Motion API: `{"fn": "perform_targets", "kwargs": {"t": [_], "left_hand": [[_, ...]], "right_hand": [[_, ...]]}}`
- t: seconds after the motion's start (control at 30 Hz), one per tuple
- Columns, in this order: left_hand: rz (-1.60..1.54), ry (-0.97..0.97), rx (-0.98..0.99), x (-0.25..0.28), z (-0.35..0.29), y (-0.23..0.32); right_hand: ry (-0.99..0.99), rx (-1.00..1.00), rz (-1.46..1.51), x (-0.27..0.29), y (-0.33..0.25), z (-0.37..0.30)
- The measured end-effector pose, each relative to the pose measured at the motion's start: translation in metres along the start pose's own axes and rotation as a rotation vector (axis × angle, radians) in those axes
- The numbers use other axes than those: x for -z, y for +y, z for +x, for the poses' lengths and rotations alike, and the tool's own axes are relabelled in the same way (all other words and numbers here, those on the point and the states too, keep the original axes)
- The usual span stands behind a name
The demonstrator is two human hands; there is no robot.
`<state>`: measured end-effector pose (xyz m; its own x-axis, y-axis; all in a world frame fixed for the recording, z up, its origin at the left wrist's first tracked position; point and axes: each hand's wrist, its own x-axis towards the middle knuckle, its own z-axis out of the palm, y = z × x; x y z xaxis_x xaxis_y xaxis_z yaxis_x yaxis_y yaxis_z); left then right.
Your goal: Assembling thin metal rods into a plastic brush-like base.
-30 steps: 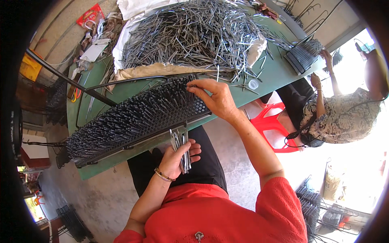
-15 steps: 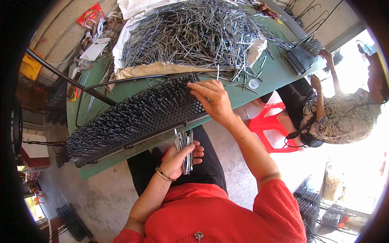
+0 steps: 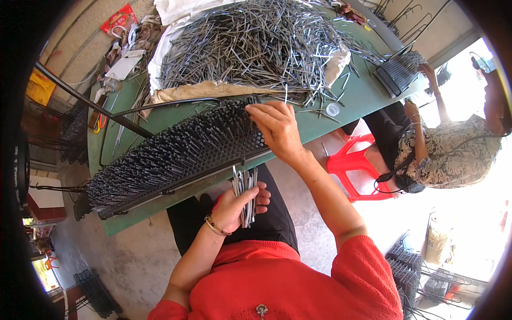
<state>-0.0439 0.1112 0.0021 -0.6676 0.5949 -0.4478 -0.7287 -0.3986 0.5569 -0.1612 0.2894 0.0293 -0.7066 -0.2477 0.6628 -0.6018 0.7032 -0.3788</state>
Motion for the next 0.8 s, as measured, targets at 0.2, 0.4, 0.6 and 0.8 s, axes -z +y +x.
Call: {"fn": "perform_targets", "kwargs": {"t": [0.2, 0.4, 0.6, 0.8], "left_hand": [[-0.046, -0.04, -0.084, 0.002, 0.002, 0.011], [-0.033, -0.075, -0.174, -0.003, 0.0, 0.023], [-0.043, -0.03, -0.159, -0.011, 0.002, 0.017], [-0.132, 0.021, -0.114, -0.006, 0.004, 0.016]], "right_hand": [[0.162, -0.076, 0.008, 0.011, -0.012, -0.007], [-0.336, -0.479, 0.518, 0.028, -0.05, -0.027], [-0.589, -0.948, 0.953, 0.032, -0.046, -0.031], [-0.264, -0.823, 0.875, 0.038, -0.039, -0.016]]}}
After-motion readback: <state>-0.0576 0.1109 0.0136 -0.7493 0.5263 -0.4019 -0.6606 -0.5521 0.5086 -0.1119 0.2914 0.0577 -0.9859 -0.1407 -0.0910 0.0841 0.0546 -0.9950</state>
